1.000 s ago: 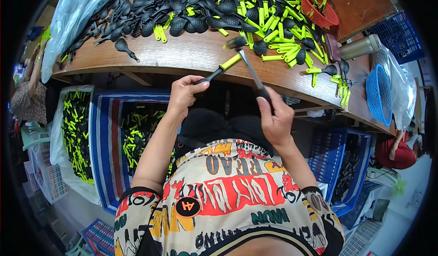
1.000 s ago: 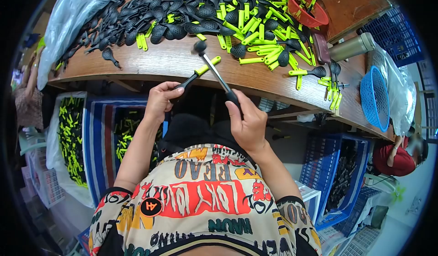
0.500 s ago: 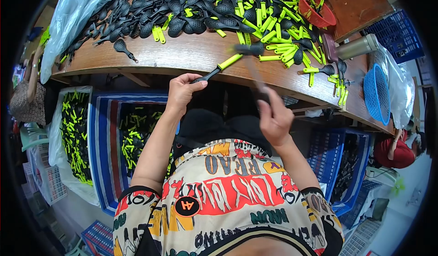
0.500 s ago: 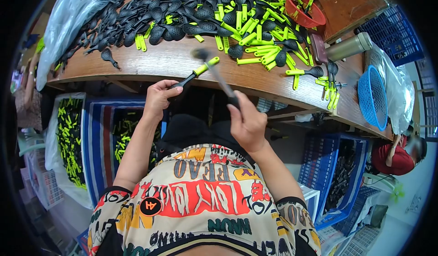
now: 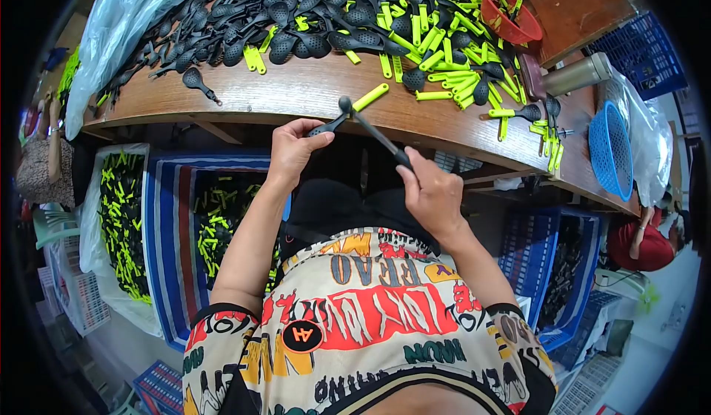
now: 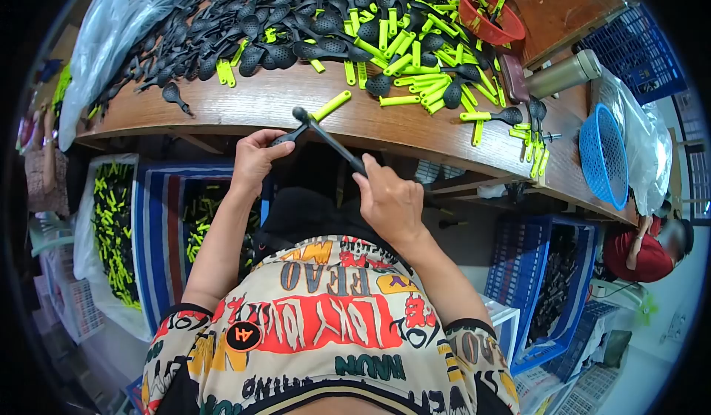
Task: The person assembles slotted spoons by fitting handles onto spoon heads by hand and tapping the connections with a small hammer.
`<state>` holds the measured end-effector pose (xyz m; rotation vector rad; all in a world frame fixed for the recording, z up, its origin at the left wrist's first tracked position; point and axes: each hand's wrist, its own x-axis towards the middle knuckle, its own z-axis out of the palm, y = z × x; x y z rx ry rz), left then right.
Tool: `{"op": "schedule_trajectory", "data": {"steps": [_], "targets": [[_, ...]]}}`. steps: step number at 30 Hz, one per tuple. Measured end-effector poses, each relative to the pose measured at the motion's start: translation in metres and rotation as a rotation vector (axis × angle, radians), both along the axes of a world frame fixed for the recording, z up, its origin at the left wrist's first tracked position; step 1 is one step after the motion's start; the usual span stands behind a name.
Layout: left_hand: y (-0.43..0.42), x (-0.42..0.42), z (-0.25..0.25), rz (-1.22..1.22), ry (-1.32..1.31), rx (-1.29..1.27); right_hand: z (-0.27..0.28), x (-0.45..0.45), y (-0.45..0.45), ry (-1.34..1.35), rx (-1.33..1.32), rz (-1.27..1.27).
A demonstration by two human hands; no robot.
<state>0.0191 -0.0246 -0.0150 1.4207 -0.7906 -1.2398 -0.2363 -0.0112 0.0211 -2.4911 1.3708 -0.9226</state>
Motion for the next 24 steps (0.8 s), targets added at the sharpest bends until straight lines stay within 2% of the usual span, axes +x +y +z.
{"op": "schedule_trajectory", "data": {"steps": [1,2,4,5,7,8,11,14,15,17,18,20,22,23,24], "targets": [[0.001,0.000,0.000,-0.002,-0.002,0.003,0.005,0.002,0.000,-0.089,-0.014,-0.003],[0.000,0.001,0.001,0.001,0.008,0.005,0.008,0.004,-0.001,-0.299,0.027,0.022],[0.002,0.000,0.001,0.002,0.021,0.020,0.027,0.003,0.002,-0.428,-0.030,0.031],[0.002,0.001,0.003,-0.002,0.014,0.027,0.022,0.002,-0.003,-0.423,-0.163,0.041],[-0.001,0.001,0.003,-0.008,0.011,0.025,0.007,-0.004,-0.006,0.024,-0.089,-0.007],[-0.002,0.001,0.001,-0.012,0.011,0.017,-0.003,-0.001,-0.004,0.036,0.086,-0.042],[-0.002,0.003,-0.003,-0.019,0.013,0.000,0.018,0.004,-0.007,0.064,0.080,-0.065],[-0.002,0.003,0.002,-0.009,0.012,0.019,0.023,0.010,-0.006,-0.462,-0.026,0.040],[-0.001,0.003,0.002,-0.012,0.013,0.031,0.025,0.006,-0.003,-0.464,-0.010,0.031],[-0.002,0.004,-0.001,-0.019,0.020,0.014,0.004,-0.001,-0.010,-0.259,-0.083,0.042],[-0.003,0.004,-0.001,-0.026,0.013,0.006,0.007,-0.003,-0.005,0.182,0.174,-0.078],[-0.005,0.004,-0.002,-0.038,0.003,-0.001,0.005,-0.002,-0.008,0.146,0.102,-0.057],[-0.003,0.005,-0.003,-0.040,-0.017,-0.026,0.015,0.002,-0.009,-0.054,0.052,-0.034],[-0.005,0.006,-0.002,-0.039,-0.018,-0.032,0.012,0.004,-0.015,-0.240,-0.057,0.035],[-0.004,0.005,0.001,-0.030,-0.006,-0.010,0.017,0.005,-0.012,-0.340,-0.021,0.042]]}}
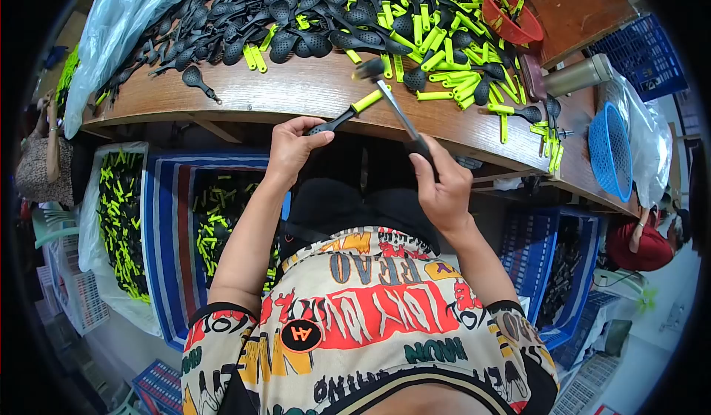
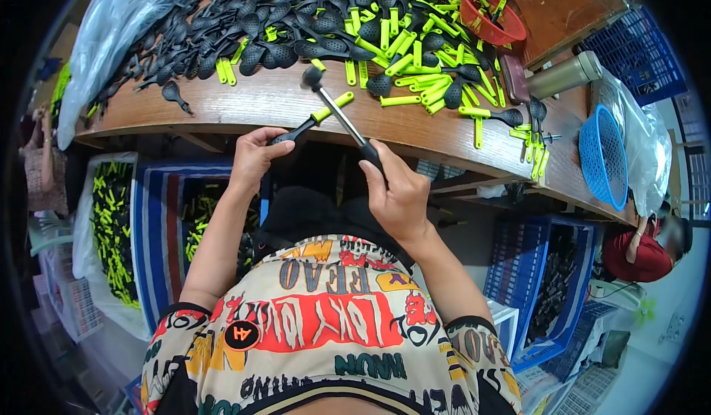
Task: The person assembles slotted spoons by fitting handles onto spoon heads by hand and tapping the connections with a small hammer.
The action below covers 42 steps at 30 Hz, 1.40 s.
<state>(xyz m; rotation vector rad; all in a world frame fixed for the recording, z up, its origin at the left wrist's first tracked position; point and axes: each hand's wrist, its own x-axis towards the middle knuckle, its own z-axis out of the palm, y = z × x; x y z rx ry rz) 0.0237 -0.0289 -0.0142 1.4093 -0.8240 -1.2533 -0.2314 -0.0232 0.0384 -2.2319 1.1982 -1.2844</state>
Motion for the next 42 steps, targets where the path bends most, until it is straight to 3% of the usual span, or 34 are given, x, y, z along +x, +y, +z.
{"op": "schedule_trajectory", "data": {"steps": [3,5,6,8,9,12,13,15,16,19,20,23,26,29,33,35,37,41,42], "targets": [[0.002,0.000,-0.002,-0.005,0.018,0.020,-0.006,-0.003,0.007,-0.091,0.011,-0.014],[0.001,0.000,-0.005,-0.019,-0.037,-0.029,-0.015,-0.006,0.006,0.467,0.148,-0.102],[-0.002,-0.002,-0.002,-0.019,-0.036,-0.038,-0.013,-0.006,0.000,0.468,0.139,-0.105],[0.002,-0.003,0.003,0.005,-0.032,0.014,-0.008,-0.003,-0.003,0.185,0.059,-0.054],[0.004,0.001,0.010,0.010,0.022,0.172,-0.003,-0.002,-0.002,0.059,0.156,-0.042],[0.005,0.007,0.010,0.034,0.174,0.238,0.006,-0.001,0.001,-0.171,0.129,-0.043],[0.006,0.007,0.011,0.033,0.174,0.241,0.002,-0.001,0.001,-0.170,0.131,-0.046],[0.007,0.005,0.013,0.049,0.088,0.201,-0.011,-0.005,0.001,0.081,0.035,-0.045],[0.008,0.005,0.013,0.048,0.088,0.199,-0.012,-0.009,0.005,0.471,0.172,-0.100],[0.008,0.007,0.012,0.053,0.016,0.165,-0.010,-0.011,0.001,0.345,0.141,-0.099],[0.009,0.009,0.011,0.049,0.014,0.166,-0.016,-0.009,-0.001,0.154,0.121,-0.091],[0.012,0.013,0.010,0.047,0.008,0.168,-0.007,-0.004,0.001,-0.083,0.087,-0.088],[0.010,0.012,0.012,0.047,-0.010,0.151,-0.028,-0.014,-0.001,0.336,0.120,-0.029],[0.009,0.015,0.012,0.048,-0.030,0.133,-0.014,-0.012,-0.005,0.318,0.102,-0.139],[0.009,0.017,0.008,0.023,-0.084,0.101,-0.015,-0.006,-0.011,-0.089,0.041,-0.120],[0.011,0.017,0.014,0.021,-0.072,0.109,-0.022,-0.010,-0.013,0.028,0.020,-0.102],[0.011,0.017,0.014,0.020,-0.062,0.117,-0.020,-0.011,-0.014,0.314,0.121,-0.199],[0.013,0.024,-0.005,-0.021,-0.077,-0.051,-0.026,-0.011,-0.017,0.008,0.170,-0.137],[0.014,0.025,-0.006,-0.046,-0.091,-0.074,-0.028,-0.014,-0.017,0.164,0.233,-0.136]]}}
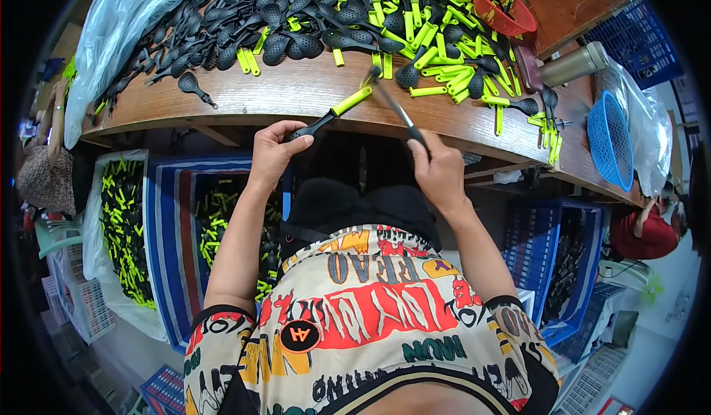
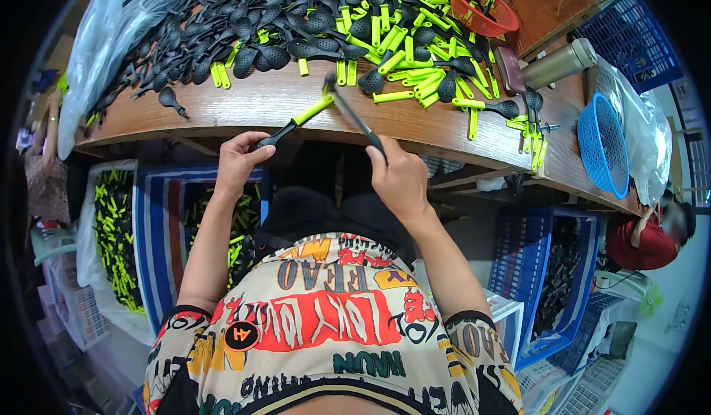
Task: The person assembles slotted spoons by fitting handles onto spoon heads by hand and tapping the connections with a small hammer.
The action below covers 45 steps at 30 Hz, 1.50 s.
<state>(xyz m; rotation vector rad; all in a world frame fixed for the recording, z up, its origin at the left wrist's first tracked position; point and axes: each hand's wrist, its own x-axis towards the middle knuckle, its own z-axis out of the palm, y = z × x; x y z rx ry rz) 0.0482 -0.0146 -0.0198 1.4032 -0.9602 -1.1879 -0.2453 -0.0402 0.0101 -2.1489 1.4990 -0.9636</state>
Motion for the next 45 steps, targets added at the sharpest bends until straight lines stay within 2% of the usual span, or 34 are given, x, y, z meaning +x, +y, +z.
{"op": "schedule_trajectory", "data": {"steps": [3,4,6,7,8,11,15,17,18,20,23,26,31,34,36,37,38,40,43,45], "targets": [[0.005,0.000,0.001,-0.014,-0.124,-0.120,-0.001,-0.002,-0.009,-0.157,0.060,0.012],[0.007,-0.002,0.002,-0.013,-0.124,-0.116,-0.003,-0.002,-0.014,-0.255,0.185,-0.010],[0.010,-0.008,0.009,-0.021,-0.428,-0.435,0.009,0.004,-0.014,-0.679,0.570,-0.050],[0.013,-0.010,0.021,-0.057,-0.550,-0.449,0.020,0.011,-0.014,-0.798,0.653,-0.045],[0.014,-0.012,0.024,-0.062,-0.549,-0.448,0.023,0.015,-0.016,-0.799,0.653,-0.051],[0.015,-0.020,0.031,-0.057,-0.713,-0.685,0.024,0.022,-0.025,-1.076,0.855,0.023],[0.016,-0.022,0.036,-0.055,-0.875,-0.765,0.019,0.028,-0.025,-1.103,0.833,0.046],[0.014,-0.026,0.029,0.133,-0.735,-0.721,0.020,0.030,-0.019,-1.144,0.731,0.090],[0.016,-0.029,0.031,0.153,-0.607,-0.630,0.020,0.030,-0.017,-1.143,0.733,0.090],[0.011,-0.049,0.032,0.328,0.062,-0.521,0.023,0.031,-0.011,-1.187,0.707,0.093],[0.008,-0.057,0.034,0.185,0.607,-0.262,0.023,0.033,-0.004,-1.179,0.648,0.109],[0.006,-0.069,0.039,0.083,0.633,-0.200,0.022,0.035,0.003,-1.135,0.645,0.127],[0.000,-0.068,0.041,0.082,0.623,-0.165,0.023,0.036,0.011,-1.137,0.704,0.143],[0.000,-0.069,0.043,0.118,0.505,-0.189,0.016,0.040,0.016,-1.058,0.653,0.111],[0.000,-0.069,0.044,0.124,0.380,-0.271,0.015,0.044,0.021,-0.830,0.469,0.081],[-0.001,-0.067,0.046,0.124,0.380,-0.272,0.016,0.044,0.022,-0.814,0.437,0.089],[-0.002,-0.064,0.049,0.094,0.468,-0.219,0.020,0.043,0.021,-0.814,0.434,0.090],[-0.003,-0.052,0.047,-0.007,0.656,-0.152,0.030,0.039,0.021,-1.078,0.669,0.170],[-0.005,-0.052,0.041,-0.055,0.797,-0.147,0.030,0.040,0.021,-1.194,0.692,0.171],[-0.006,-0.058,0.040,-0.043,0.779,-0.130,0.025,0.043,0.024,-1.111,0.622,0.146]]}}
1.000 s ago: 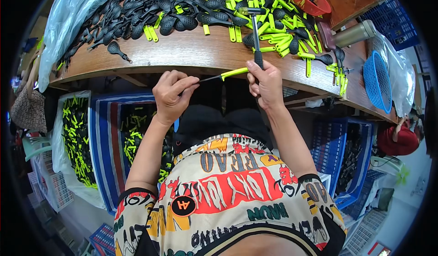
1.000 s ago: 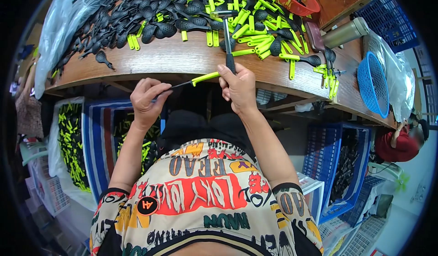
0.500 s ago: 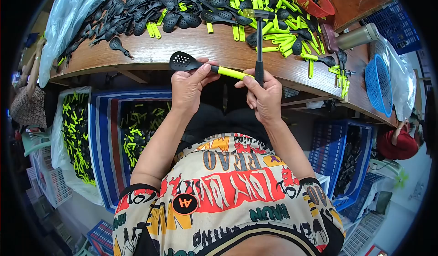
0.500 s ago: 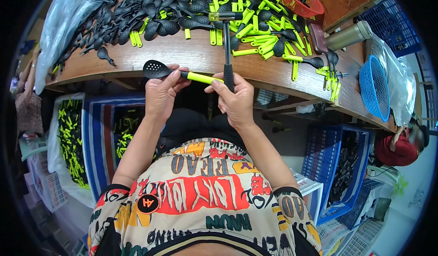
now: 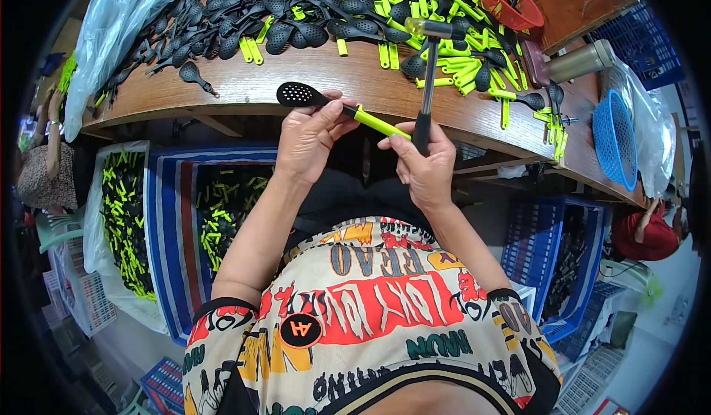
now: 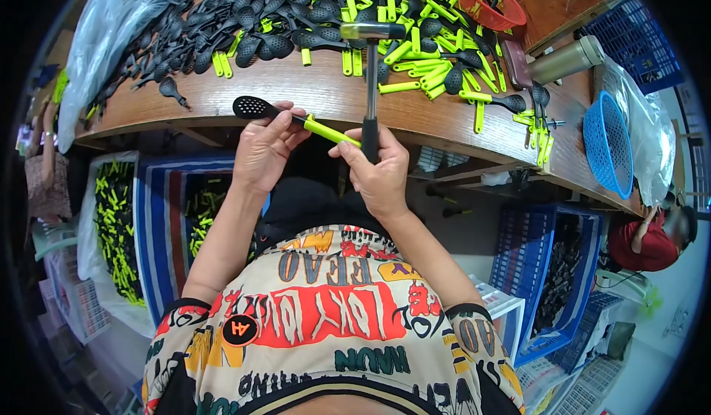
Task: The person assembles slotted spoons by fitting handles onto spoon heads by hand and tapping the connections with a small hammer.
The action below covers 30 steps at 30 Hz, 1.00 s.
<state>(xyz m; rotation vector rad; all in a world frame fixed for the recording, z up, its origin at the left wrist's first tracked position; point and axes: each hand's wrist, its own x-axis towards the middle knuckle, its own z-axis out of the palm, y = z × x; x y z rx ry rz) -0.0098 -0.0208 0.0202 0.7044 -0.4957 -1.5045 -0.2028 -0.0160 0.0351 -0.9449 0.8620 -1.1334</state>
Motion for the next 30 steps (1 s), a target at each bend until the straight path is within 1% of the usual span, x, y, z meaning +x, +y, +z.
{"op": "schedule_trajectory", "data": {"steps": [2,5,6,8,11,13,15,21,25,27,29,30], "targets": [[0.000,-0.003,-0.001,0.025,-0.006,0.046,-0.004,0.003,0.002,0.156,-0.119,-0.058],[0.000,-0.004,0.003,0.023,-0.021,0.074,-0.006,0.003,0.003,0.165,-0.166,-0.079],[0.000,-0.004,0.006,0.031,-0.027,0.065,-0.005,0.003,0.003,0.166,-0.164,-0.080],[0.002,-0.006,0.011,0.040,-0.025,0.048,0.000,0.003,0.001,0.025,-0.025,-0.058],[0.004,-0.008,0.013,0.046,-0.028,0.016,-0.004,0.001,-0.004,0.008,0.032,-0.082],[0.005,-0.009,0.014,0.041,-0.033,0.003,-0.006,0.002,-0.003,0.023,0.039,-0.099],[0.005,-0.011,0.018,0.028,-0.101,0.075,-0.010,0.000,-0.001,0.082,-0.004,-0.101],[0.005,-0.013,0.016,0.031,-0.087,0.059,-0.009,-0.003,-0.004,0.221,-0.078,-0.103],[0.004,-0.015,0.017,0.044,-0.052,0.090,-0.009,-0.003,-0.004,0.218,-0.055,-0.109],[0.004,-0.016,0.017,0.019,-0.120,0.163,-0.014,-0.003,-0.007,0.337,-0.164,-0.136],[0.004,-0.013,0.011,0.050,-0.128,0.146,-0.009,-0.006,-0.016,0.440,-0.220,-0.170],[0.004,-0.012,0.008,0.081,-0.135,0.130,-0.005,-0.012,-0.025,0.537,-0.245,-0.161]]}}
